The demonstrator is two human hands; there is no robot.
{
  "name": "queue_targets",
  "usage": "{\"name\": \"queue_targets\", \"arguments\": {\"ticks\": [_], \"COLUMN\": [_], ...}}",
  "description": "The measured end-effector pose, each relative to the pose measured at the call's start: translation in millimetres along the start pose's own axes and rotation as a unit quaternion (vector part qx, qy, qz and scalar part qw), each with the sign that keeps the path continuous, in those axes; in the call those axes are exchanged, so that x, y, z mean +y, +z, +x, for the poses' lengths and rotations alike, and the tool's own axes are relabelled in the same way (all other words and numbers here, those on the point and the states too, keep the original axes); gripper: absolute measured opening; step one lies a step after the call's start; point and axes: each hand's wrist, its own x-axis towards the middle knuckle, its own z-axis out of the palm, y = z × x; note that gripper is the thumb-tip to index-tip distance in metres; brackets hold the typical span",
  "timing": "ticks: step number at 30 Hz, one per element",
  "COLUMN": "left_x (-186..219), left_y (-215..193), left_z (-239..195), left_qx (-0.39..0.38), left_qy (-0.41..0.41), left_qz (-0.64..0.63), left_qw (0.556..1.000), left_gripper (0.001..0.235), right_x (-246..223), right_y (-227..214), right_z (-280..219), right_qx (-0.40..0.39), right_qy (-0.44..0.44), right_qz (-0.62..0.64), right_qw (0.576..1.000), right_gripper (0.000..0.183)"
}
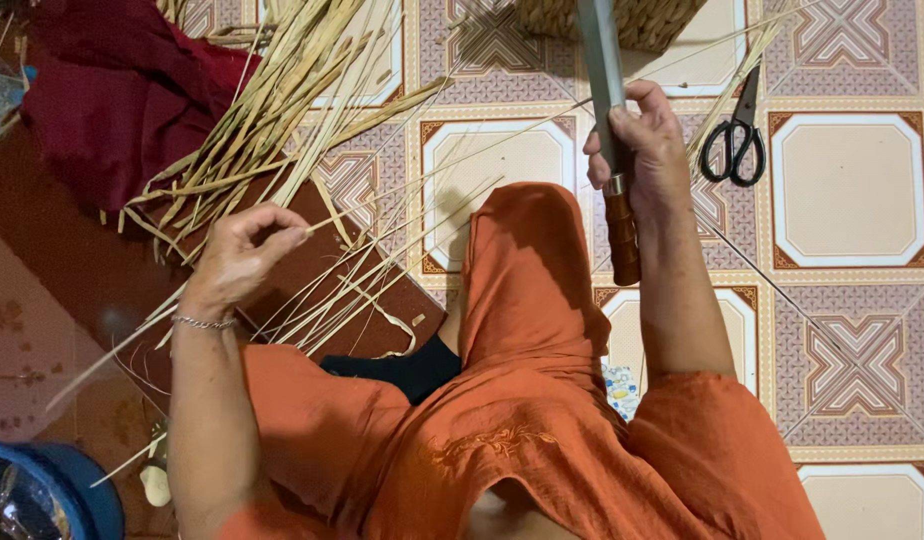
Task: The person sits on the floor and uses a large knife to split long bamboo strips into thinner strands. The person holds the strips with one hand and guides the knife with the other, repeatedly splitting and separating the strands.
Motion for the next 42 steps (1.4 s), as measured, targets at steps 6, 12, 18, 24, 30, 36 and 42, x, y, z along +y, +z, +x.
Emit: {"name": "queue_targets", "arguments": {"ticks": [6,12,18,24,30,36,42], "left_x": [-17.8,-32.8,-47.1,-85.3,-143.0,-177.7,-160.0], "left_y": [-8.1,-16.6,-37.8,-63.2,-115.0,-150.1,-148.2], "left_z": [0.5,-6.3,-26.4,-48.9,-77.2,-98.7,-124.5], "left_qx": [0.018,0.025,0.076,0.157,0.317,0.523,0.565], "left_qy": [-0.010,-0.023,-0.060,-0.130,-0.004,-0.050,-0.036], "left_qz": [-0.013,0.011,-0.033,0.024,0.176,-0.013,-0.114], "left_qw": [1.000,0.999,0.995,0.979,0.932,0.851,0.816], "left_gripper": [0.010,0.011,0.013,0.012,0.020,0.021,0.017], "right_x": [-5.4,-4.7,-14.2,-15.8,-5.2,11.3,40.9], "right_y": [-12.3,-29.1,-55.2,-99.6,-191.0,-206.1,-140.2], "right_z": [-2.6,-0.2,1.8,10.0,13.7,9.5,16.2], "right_qx": [0.027,0.024,0.064,0.094,0.172,0.174,0.102], "right_qy": [0.011,0.003,-0.022,-0.024,-0.058,-0.038,0.029], "right_qz": [-0.020,-0.012,-0.033,-0.011,0.020,0.041,0.071], "right_qw": [0.999,1.000,0.997,0.995,0.983,0.983,0.992], "right_gripper": [0.022,0.022,0.020,0.022,0.014,0.013,0.028]}}
